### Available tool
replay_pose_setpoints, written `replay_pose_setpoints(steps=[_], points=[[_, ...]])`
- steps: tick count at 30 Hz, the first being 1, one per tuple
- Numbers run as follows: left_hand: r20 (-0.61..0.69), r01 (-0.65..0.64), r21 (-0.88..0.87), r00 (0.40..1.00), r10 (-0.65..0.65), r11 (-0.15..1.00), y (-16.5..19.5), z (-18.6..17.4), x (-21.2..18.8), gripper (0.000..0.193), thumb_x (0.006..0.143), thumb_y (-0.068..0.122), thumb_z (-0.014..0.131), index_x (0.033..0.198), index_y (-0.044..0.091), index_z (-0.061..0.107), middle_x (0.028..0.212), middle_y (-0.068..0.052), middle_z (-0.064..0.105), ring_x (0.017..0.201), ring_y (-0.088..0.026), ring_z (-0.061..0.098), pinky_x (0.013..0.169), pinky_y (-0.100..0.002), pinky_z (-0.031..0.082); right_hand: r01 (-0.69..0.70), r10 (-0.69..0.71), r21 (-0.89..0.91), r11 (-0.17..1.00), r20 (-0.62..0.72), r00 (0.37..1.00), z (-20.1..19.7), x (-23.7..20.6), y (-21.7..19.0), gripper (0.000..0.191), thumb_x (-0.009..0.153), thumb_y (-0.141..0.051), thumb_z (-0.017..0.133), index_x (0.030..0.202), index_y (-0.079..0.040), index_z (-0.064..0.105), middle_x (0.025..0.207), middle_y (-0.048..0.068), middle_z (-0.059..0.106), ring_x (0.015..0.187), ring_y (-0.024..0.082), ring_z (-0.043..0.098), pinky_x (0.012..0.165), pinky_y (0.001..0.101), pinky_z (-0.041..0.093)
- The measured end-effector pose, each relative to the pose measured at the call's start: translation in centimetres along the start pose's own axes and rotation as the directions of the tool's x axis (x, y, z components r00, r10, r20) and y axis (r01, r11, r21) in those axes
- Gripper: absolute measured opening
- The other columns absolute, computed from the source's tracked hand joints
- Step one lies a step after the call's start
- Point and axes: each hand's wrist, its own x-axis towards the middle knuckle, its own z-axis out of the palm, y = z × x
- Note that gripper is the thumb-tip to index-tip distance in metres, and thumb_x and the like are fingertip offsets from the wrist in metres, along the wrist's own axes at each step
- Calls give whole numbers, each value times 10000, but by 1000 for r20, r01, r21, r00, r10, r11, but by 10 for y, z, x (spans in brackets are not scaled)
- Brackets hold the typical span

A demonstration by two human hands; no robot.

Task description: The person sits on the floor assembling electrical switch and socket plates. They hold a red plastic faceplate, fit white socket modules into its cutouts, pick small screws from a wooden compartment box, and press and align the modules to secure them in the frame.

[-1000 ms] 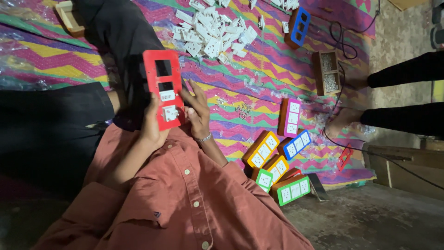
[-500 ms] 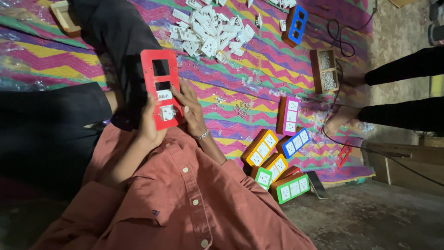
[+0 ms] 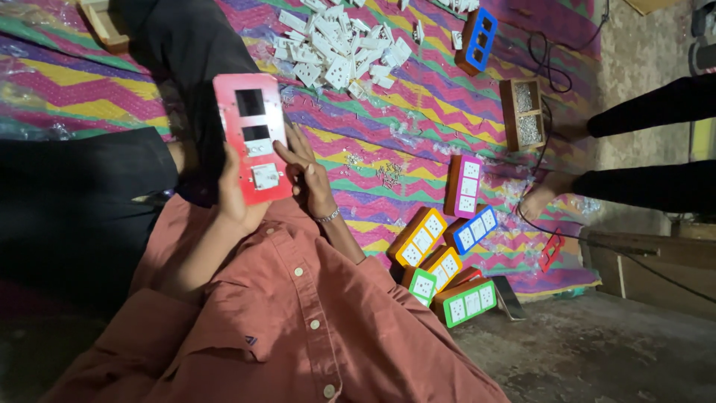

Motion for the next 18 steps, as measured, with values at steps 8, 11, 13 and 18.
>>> replay_pose_setpoints(steps=[8,11,13,18], points=[[15,24,192,1000,-28,981,-1,4,2,769,960,691,472,1463,110,446,1250,-117,629,1110,-319,663,822,-536,585,27,9,304,952,-119,993,2,0,1,864,1022,-682,341,1431,51,546,1666,164,337,1435,204,484,1150,290,425],[28,14,164,999,-19,986,-3,-1,2,756,981,686,464,1440,85,471,1246,-133,633,1106,-321,658,840,-557,579,-50,69,245,968,-71,995,0,2,1,881,1057,-683,323,1402,65,635,1651,183,456,749,73,440,627,195,341],[-23,36,98,999,-34,995,-4,-3,2,773,995,700,447,1456,80,481,1262,-130,633,1125,-315,655,884,-550,575,-102,120,216,971,-71,990,-1,2,0,868,1045,-678,323,1384,58,633,1649,164,440,809,97,534,640,209,393],[-9,14,18,1000,-14,1000,2,-1,1,783,986,706,451,1470,90,480,1298,-121,630,1156,-320,651,875,-546,568,-157,178,273,949,-56,982,-1,-1,3,821,1035,-664,352,1404,27,600,1586,186,504,838,123,563,631,232,408]])
